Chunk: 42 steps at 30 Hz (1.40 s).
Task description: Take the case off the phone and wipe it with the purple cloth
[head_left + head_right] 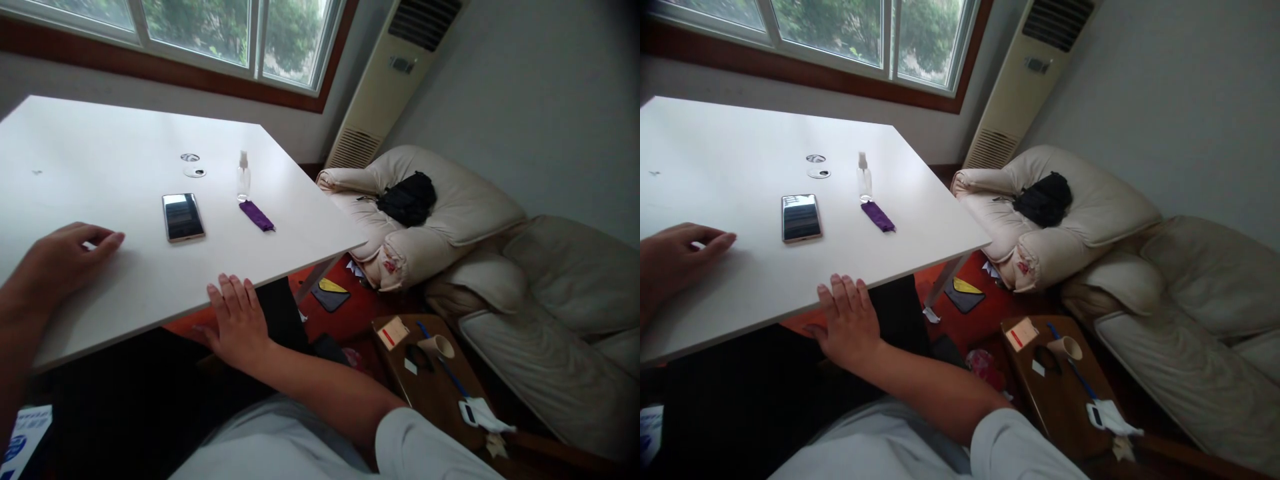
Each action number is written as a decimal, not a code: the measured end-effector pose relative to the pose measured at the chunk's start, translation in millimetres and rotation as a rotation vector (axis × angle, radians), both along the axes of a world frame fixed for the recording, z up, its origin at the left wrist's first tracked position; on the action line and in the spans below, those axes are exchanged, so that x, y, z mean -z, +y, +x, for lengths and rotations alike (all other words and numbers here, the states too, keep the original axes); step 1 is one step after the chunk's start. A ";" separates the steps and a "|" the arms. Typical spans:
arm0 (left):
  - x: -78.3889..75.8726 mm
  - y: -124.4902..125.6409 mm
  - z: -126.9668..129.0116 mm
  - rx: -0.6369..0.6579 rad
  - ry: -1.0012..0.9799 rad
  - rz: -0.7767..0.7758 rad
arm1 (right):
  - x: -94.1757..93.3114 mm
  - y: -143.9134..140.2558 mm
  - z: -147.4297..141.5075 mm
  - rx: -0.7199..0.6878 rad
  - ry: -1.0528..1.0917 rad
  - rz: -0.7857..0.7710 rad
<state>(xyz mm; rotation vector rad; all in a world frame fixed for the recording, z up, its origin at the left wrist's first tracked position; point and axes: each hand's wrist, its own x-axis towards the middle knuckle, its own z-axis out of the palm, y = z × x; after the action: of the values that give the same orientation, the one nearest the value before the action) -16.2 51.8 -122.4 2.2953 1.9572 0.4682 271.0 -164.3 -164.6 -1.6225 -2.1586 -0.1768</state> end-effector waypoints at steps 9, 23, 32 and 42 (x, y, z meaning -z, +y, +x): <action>5.7 2.2 -3.2 0.037 -0.043 0.078 | -13.5 4.0 2.6 -0.037 0.074 -0.047; 3.8 0.3 -1.8 0.108 -0.123 0.088 | -36.7 174.7 -10.4 0.000 0.224 -0.190; -5.6 -3.2 5.4 0.096 -0.119 0.020 | -31.4 223.8 -26.8 0.006 0.239 -0.139; -5.7 -5.7 5.8 0.077 -0.104 0.029 | -31.9 216.2 -31.2 0.059 0.220 -0.173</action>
<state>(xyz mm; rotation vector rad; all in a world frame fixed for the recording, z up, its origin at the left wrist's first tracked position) -10.4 46.1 -116.7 2.3039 1.8193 0.5985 239.8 51.9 -132.7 -1.7127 -2.0055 0.1682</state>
